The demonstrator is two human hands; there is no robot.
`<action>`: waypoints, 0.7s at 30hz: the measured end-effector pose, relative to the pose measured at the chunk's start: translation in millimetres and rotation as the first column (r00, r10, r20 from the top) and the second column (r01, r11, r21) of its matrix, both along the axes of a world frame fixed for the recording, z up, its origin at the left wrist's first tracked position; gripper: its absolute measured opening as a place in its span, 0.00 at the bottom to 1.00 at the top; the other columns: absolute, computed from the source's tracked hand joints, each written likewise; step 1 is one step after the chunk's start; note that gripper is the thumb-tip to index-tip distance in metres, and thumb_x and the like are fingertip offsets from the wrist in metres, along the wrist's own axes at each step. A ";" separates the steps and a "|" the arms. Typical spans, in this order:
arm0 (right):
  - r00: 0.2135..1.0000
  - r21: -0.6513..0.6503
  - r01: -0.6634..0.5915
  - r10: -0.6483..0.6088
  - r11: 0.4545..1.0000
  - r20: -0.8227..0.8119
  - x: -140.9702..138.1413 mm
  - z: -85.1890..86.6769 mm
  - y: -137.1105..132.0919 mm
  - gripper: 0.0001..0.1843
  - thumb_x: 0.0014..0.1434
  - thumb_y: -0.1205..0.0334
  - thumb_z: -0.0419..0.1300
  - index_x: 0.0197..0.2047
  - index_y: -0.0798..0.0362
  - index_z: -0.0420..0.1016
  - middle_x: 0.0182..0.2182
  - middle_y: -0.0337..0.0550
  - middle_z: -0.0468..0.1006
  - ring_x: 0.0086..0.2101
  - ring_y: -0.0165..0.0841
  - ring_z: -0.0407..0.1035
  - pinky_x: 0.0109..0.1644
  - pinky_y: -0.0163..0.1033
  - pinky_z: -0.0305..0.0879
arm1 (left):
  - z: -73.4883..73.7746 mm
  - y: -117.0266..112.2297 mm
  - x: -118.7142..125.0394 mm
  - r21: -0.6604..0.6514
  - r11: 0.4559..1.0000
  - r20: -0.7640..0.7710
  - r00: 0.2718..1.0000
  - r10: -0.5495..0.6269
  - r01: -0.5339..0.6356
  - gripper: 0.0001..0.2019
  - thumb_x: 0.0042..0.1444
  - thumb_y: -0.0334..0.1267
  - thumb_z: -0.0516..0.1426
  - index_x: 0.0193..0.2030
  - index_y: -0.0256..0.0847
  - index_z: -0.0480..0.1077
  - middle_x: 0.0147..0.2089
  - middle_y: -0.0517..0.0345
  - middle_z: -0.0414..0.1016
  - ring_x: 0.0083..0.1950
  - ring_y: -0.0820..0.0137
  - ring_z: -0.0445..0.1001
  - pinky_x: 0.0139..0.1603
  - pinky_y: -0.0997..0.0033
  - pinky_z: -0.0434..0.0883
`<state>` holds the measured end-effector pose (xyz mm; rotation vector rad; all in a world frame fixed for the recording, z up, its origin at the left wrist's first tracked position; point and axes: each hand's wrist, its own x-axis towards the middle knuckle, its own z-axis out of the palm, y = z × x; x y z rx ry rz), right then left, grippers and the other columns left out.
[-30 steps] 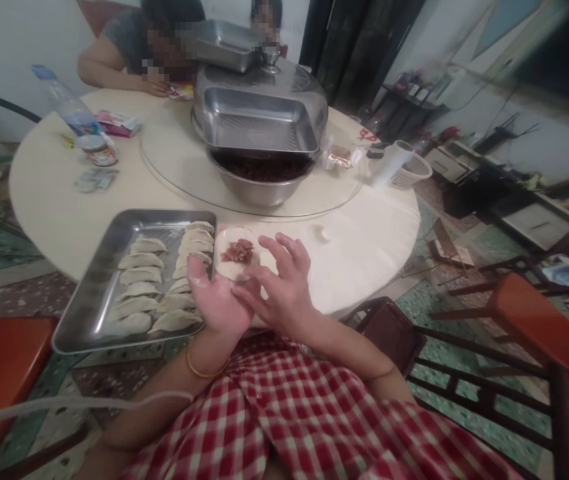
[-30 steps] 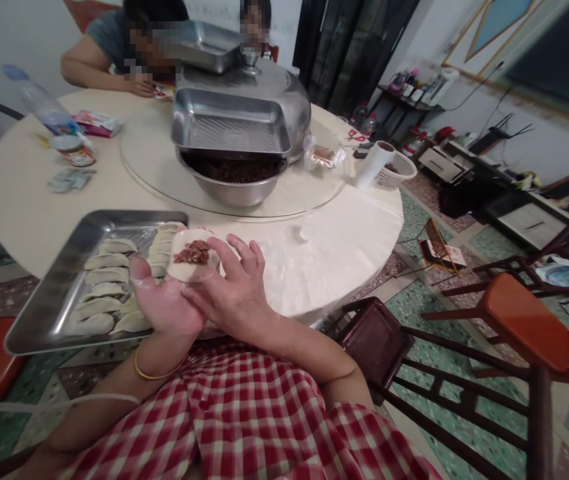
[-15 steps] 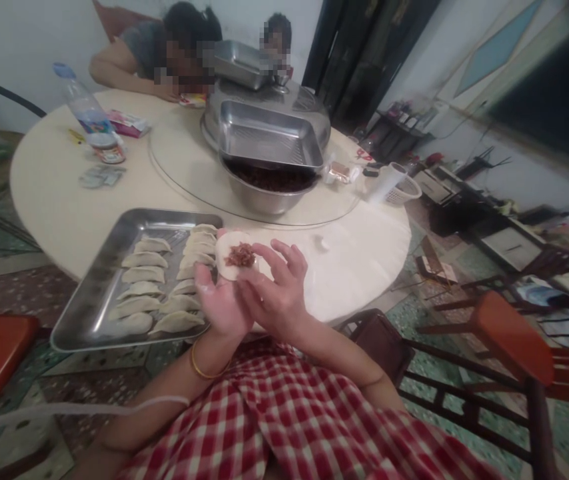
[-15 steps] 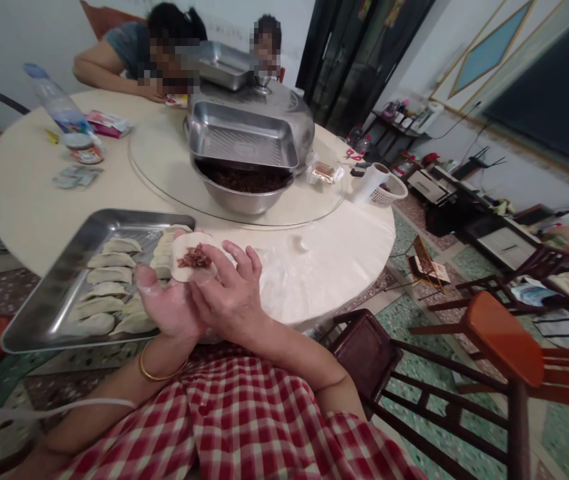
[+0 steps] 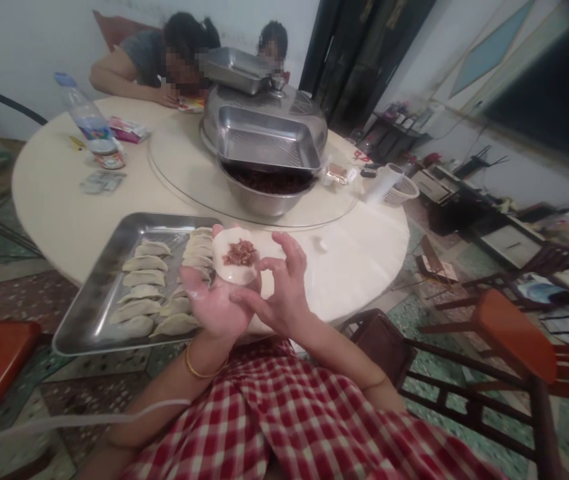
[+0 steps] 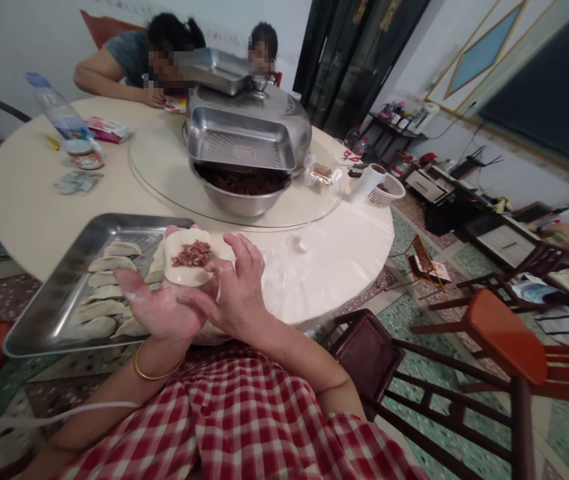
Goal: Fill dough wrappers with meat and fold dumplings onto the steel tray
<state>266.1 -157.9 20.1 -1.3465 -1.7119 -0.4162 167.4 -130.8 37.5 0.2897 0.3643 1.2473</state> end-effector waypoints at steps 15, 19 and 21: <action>0.998 0.139 0.033 -0.039 0.990 0.040 -3.5 -8.0 5.1 0.08 0.56 0.63 0.60 0.40 0.45 0.72 0.57 0.44 0.69 0.61 0.44 0.57 0.63 0.55 0.58 | -9.6 -4.1 6.8 -0.044 0.999 0.030 0.999 -0.014 0.015 0.25 0.64 0.59 0.42 0.53 0.54 0.73 0.53 0.63 0.79 0.65 0.67 0.67 0.64 0.66 0.66; 0.999 0.156 0.024 -0.030 0.988 0.040 -2.8 -9.3 7.9 0.07 0.57 0.62 0.57 0.41 0.46 0.70 0.57 0.46 0.68 0.60 0.44 0.59 0.61 0.55 0.62 | -7.8 -6.3 8.3 -0.051 0.999 0.034 0.999 -0.016 0.018 0.24 0.64 0.57 0.43 0.56 0.52 0.71 0.55 0.61 0.78 0.63 0.66 0.69 0.62 0.67 0.67; 1.000 0.187 0.013 -0.017 0.982 0.021 -2.5 -11.8 9.7 0.07 0.58 0.63 0.56 0.41 0.47 0.70 0.56 0.47 0.68 0.60 0.44 0.59 0.61 0.55 0.63 | -7.0 -7.3 9.2 -0.057 0.998 0.050 0.999 -0.006 0.009 0.23 0.64 0.56 0.45 0.57 0.52 0.70 0.54 0.60 0.78 0.62 0.64 0.70 0.63 0.64 0.67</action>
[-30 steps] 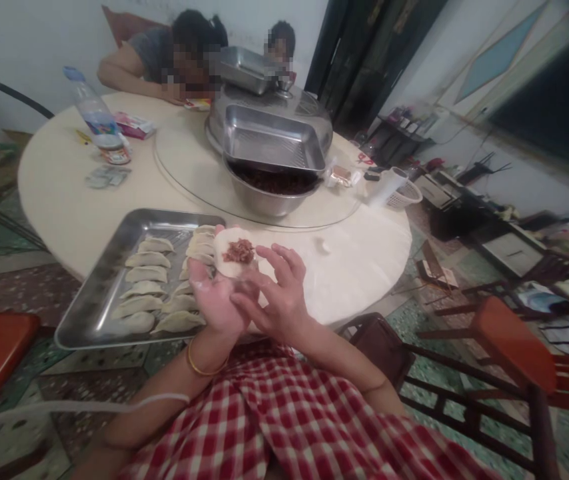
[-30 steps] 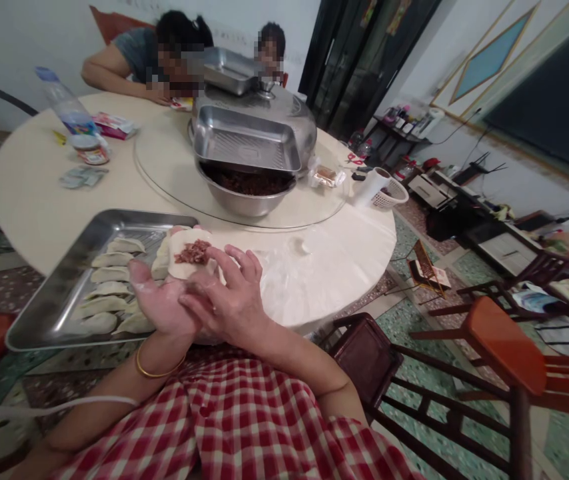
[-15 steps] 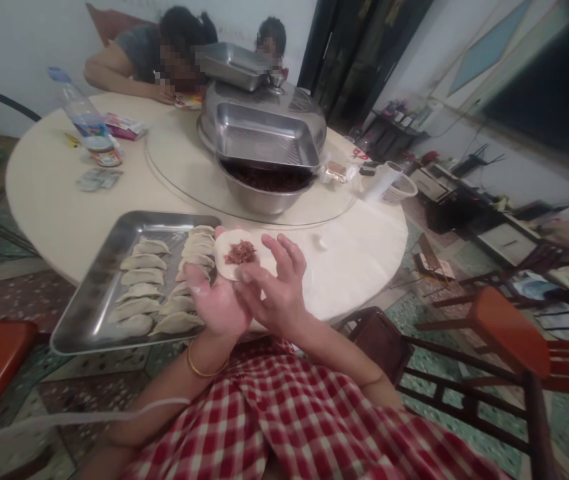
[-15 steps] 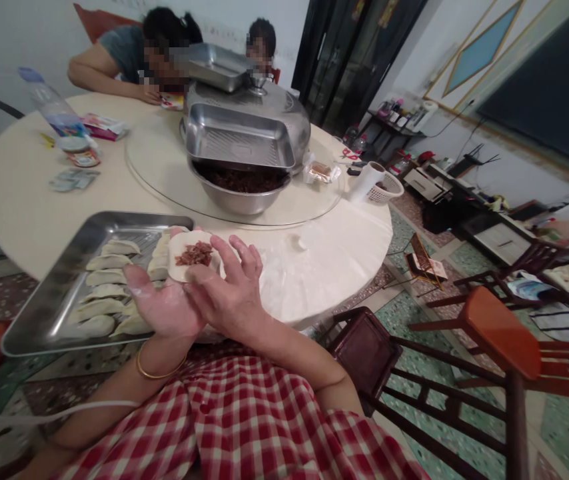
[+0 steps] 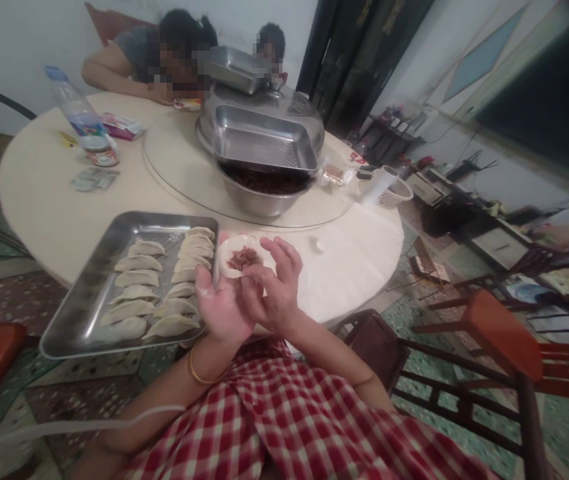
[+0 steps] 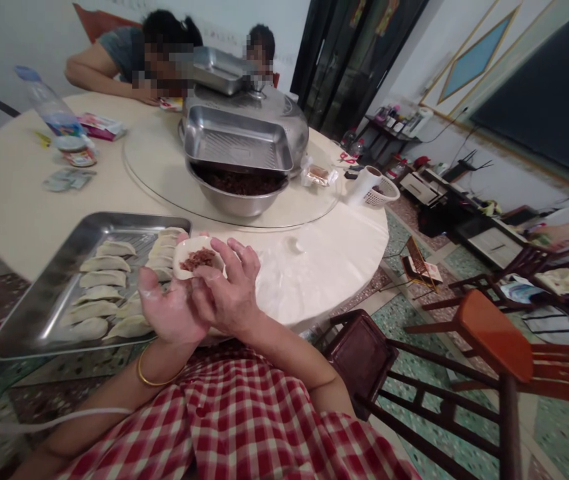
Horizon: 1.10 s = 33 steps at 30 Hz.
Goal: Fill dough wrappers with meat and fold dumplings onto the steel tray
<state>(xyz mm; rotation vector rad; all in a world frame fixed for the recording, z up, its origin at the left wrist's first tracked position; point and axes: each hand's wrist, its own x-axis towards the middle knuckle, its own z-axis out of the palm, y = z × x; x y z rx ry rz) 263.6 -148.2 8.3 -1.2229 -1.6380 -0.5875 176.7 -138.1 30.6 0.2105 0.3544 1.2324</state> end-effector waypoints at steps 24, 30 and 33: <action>0.991 0.055 -0.012 0.020 0.998 -0.136 12.9 15.9 7.5 0.05 0.62 0.65 0.54 0.41 0.49 0.69 0.55 0.48 0.67 0.57 0.39 0.63 0.62 0.52 0.64 | -17.0 -2.9 8.8 0.244 0.968 -0.198 0.980 -0.010 0.059 0.29 0.48 0.33 0.65 0.58 0.53 0.68 0.55 0.58 0.77 0.60 0.67 0.72 0.59 0.69 0.70; 0.989 0.018 0.019 -0.017 1.000 -0.150 15.2 15.7 10.6 0.06 0.60 0.66 0.54 0.41 0.49 0.70 0.56 0.48 0.67 0.58 0.40 0.62 0.62 0.52 0.61 | -19.3 2.7 13.0 0.192 0.980 -0.171 0.985 -0.011 0.044 0.25 0.50 0.36 0.66 0.56 0.52 0.70 0.50 0.60 0.79 0.51 0.72 0.76 0.53 0.72 0.72; 0.982 -0.016 0.014 -0.017 1.000 -0.186 16.0 14.2 11.7 0.06 0.61 0.65 0.55 0.41 0.49 0.71 0.56 0.48 0.67 0.58 0.40 0.61 0.63 0.52 0.60 | -19.3 4.6 14.5 0.177 0.984 -0.190 0.982 0.005 0.029 0.24 0.50 0.36 0.66 0.55 0.52 0.71 0.47 0.63 0.79 0.46 0.74 0.77 0.49 0.74 0.73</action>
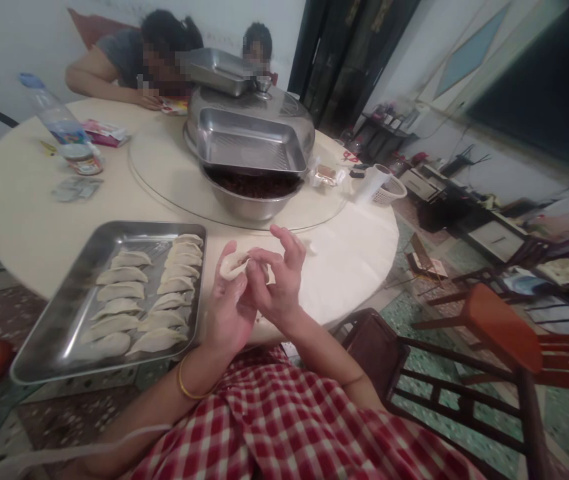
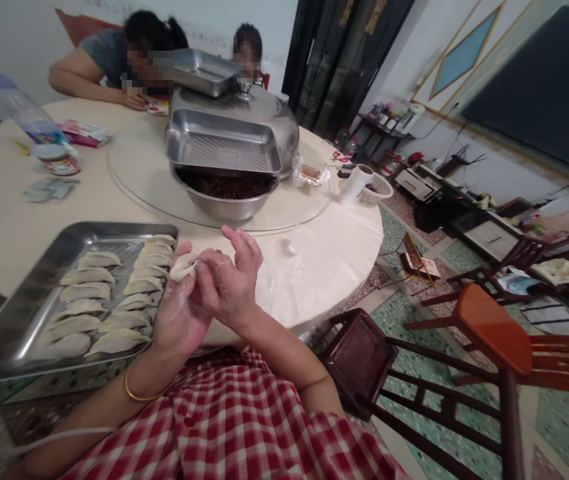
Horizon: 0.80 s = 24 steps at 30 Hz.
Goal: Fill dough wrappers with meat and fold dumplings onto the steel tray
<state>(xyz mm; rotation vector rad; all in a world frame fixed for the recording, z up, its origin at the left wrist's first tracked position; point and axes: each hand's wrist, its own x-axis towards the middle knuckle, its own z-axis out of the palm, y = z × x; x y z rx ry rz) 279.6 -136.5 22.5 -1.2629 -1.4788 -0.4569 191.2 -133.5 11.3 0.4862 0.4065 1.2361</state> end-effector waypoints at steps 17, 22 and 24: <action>0.520 -0.130 -0.688 0.360 0.714 -0.775 1.2 -27.7 2.9 0.52 0.44 0.42 0.69 0.66 0.46 0.51 0.61 0.50 0.66 0.58 0.44 0.66 0.60 0.53 0.68 | 11.9 2.0 -5.4 0.069 0.998 -0.042 0.999 -0.011 0.014 0.21 0.54 0.43 0.64 0.55 0.50 0.72 0.60 0.55 0.74 0.65 0.59 0.68 0.67 0.54 0.64; 0.358 -0.112 -0.809 0.333 0.577 -0.872 -3.7 -30.4 2.1 0.49 0.40 0.45 0.73 0.62 0.48 0.58 0.50 0.44 0.76 0.48 0.39 0.73 0.54 0.48 0.73 | 13.9 -0.6 -2.0 0.091 0.996 -0.074 0.997 0.001 0.006 0.20 0.53 0.41 0.64 0.54 0.48 0.74 0.59 0.53 0.75 0.63 0.58 0.70 0.69 0.52 0.61; 0.377 -0.111 -0.771 0.308 0.627 -0.873 -5.4 -30.8 0.8 0.52 0.40 0.47 0.73 0.65 0.45 0.55 0.53 0.44 0.75 0.49 0.39 0.73 0.55 0.47 0.72 | 13.3 0.0 -0.3 0.089 0.996 -0.106 0.994 0.023 -0.014 0.19 0.54 0.41 0.64 0.53 0.48 0.74 0.59 0.53 0.75 0.64 0.59 0.68 0.69 0.53 0.61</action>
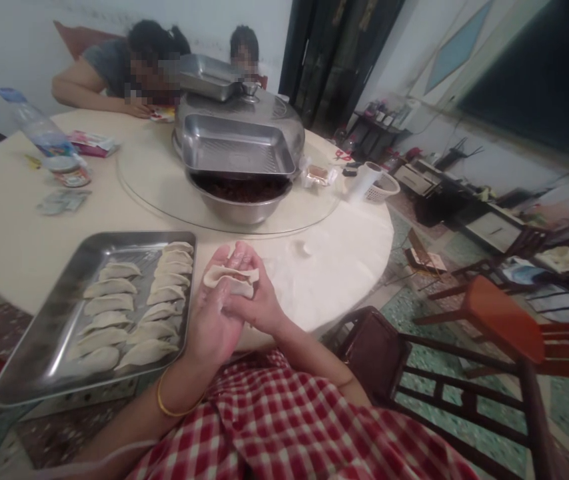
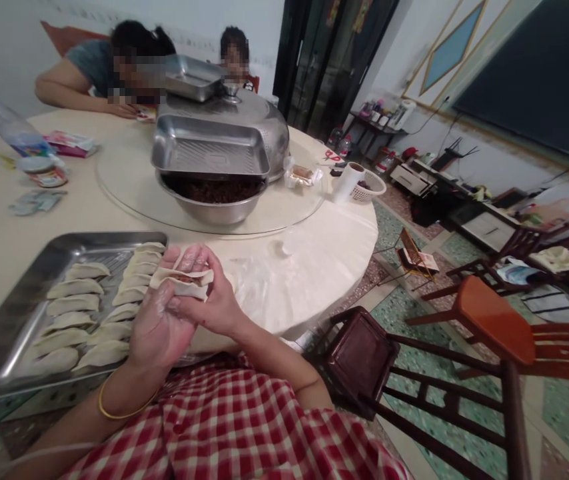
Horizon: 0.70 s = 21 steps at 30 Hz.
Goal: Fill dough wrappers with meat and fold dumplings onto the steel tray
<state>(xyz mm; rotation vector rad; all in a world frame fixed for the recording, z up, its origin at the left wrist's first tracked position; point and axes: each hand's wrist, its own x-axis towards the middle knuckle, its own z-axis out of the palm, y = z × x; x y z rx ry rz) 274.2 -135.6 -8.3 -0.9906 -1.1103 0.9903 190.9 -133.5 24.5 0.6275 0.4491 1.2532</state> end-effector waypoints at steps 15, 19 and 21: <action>0.952 0.087 0.258 -0.268 0.962 0.150 5.4 -7.4 -6.7 0.19 0.50 0.56 0.68 0.43 0.50 0.71 0.60 0.50 0.68 0.60 0.37 0.65 0.64 0.45 0.62 | -15.4 3.6 1.0 0.031 0.997 -0.211 0.974 0.080 -0.075 0.21 0.51 0.40 0.66 0.53 0.52 0.74 0.62 0.59 0.72 0.60 0.69 0.71 0.56 0.74 0.71; 0.989 -0.024 0.149 -0.149 0.989 0.018 10.4 2.5 -20.7 0.21 0.46 0.53 0.70 0.40 0.49 0.66 0.55 0.47 0.72 0.51 0.35 0.72 0.52 0.42 0.72 | -23.2 1.7 -21.6 0.165 0.986 -0.393 0.917 0.073 -0.007 0.18 0.53 0.36 0.64 0.52 0.50 0.74 0.60 0.58 0.74 0.59 0.66 0.72 0.56 0.70 0.71; 0.997 -0.131 0.018 -0.028 0.991 -0.076 12.6 8.0 -28.8 0.23 0.45 0.54 0.70 0.40 0.48 0.65 0.48 0.42 0.76 0.39 0.31 0.75 0.40 0.37 0.75 | -26.0 -0.4 -35.0 0.252 0.967 -0.484 0.870 0.089 0.041 0.17 0.54 0.36 0.63 0.51 0.49 0.74 0.58 0.56 0.75 0.60 0.63 0.72 0.59 0.65 0.71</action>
